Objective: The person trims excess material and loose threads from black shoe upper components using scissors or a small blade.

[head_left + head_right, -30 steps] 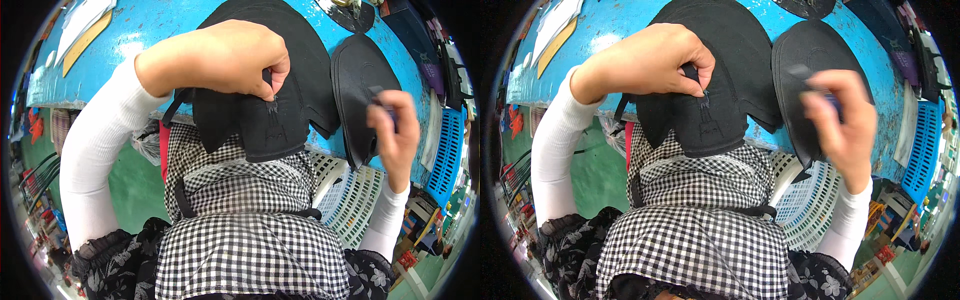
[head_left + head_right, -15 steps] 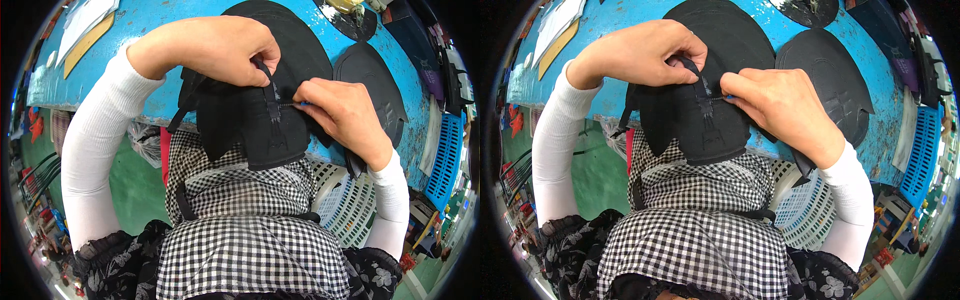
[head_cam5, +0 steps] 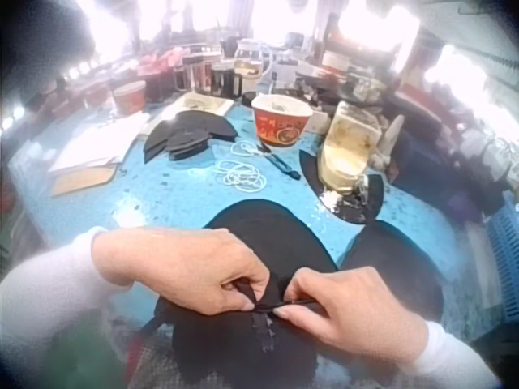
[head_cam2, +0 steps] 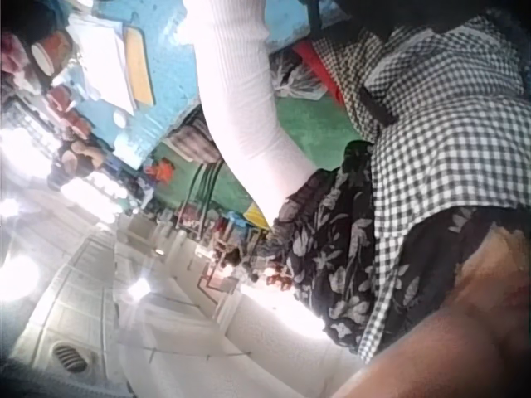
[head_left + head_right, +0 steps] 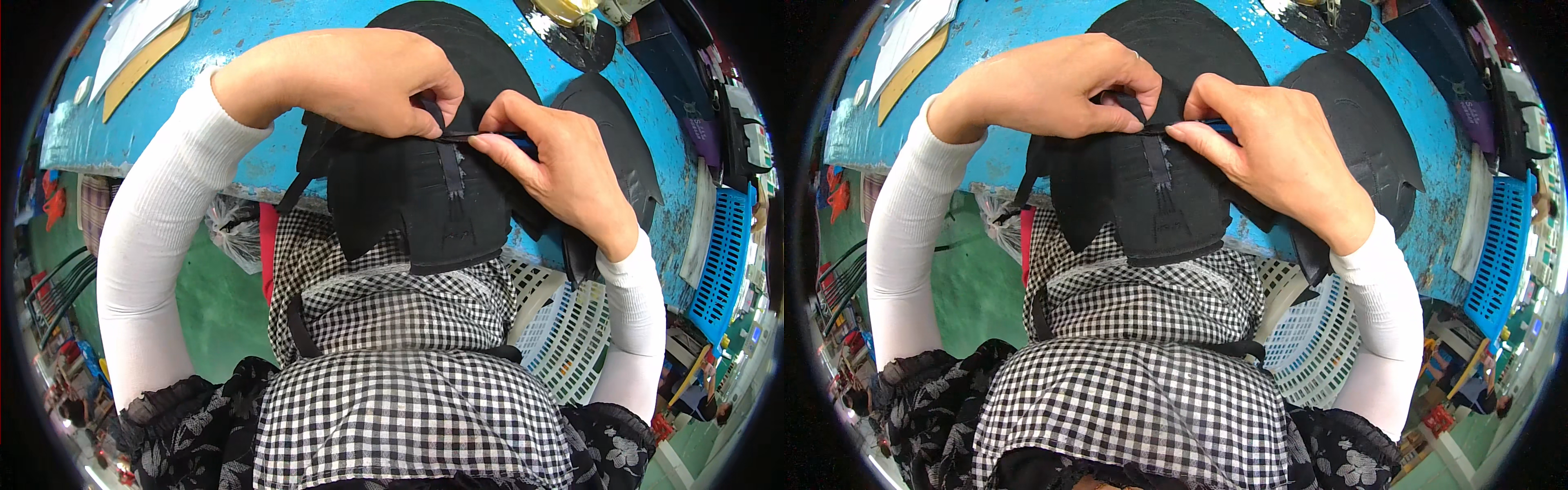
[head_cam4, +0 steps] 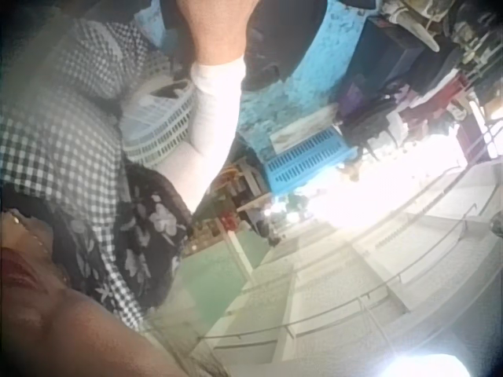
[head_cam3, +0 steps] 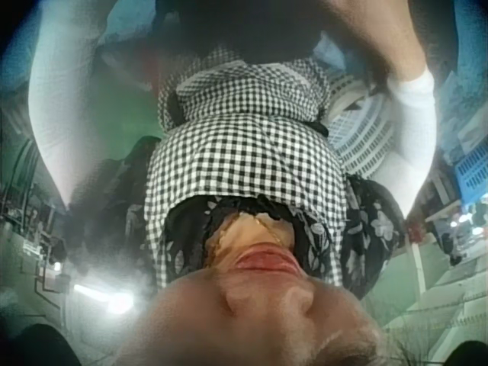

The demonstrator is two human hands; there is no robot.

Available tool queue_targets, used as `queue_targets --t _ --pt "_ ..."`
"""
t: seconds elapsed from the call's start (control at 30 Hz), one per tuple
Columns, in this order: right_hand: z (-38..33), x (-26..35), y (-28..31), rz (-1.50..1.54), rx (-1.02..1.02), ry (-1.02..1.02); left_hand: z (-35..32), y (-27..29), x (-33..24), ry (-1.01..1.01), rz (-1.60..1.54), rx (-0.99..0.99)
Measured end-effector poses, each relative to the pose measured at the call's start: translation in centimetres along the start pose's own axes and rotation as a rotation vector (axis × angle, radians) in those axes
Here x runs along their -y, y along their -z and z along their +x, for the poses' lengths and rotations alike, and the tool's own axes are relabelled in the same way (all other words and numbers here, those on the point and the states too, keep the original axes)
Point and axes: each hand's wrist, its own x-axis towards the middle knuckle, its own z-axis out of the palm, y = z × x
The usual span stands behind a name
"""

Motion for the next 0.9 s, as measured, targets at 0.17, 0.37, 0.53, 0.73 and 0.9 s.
queue_targets --t 0.17,0.37,0.53,0.73,0.9 --pt "-0.6 -1.0 0.7 0.057 0.008 -0.051 0.0 -0.6 0.7 -0.044 -0.018 -0.079" --pt "0.8 -0.8 -0.2 0.09 0.016 0.039 -0.1 -0.2 0.5 -0.051 -0.003 -0.047" --pt "-0.1 -0.8 -0.1 0.151 -0.071 -0.052 -0.4 -0.8 1.6 -0.114 -0.016 -0.21" --pt "-1.4 3.5 -1.8 -0.209 -0.172 0.206 -1.4 1.2 0.6 0.311 -0.865 -0.418" --pt "-2.0 6.3 -5.2 -0.58 -0.079 0.108 -1.7 3.4 -0.8 0.157 -0.681 -0.68"
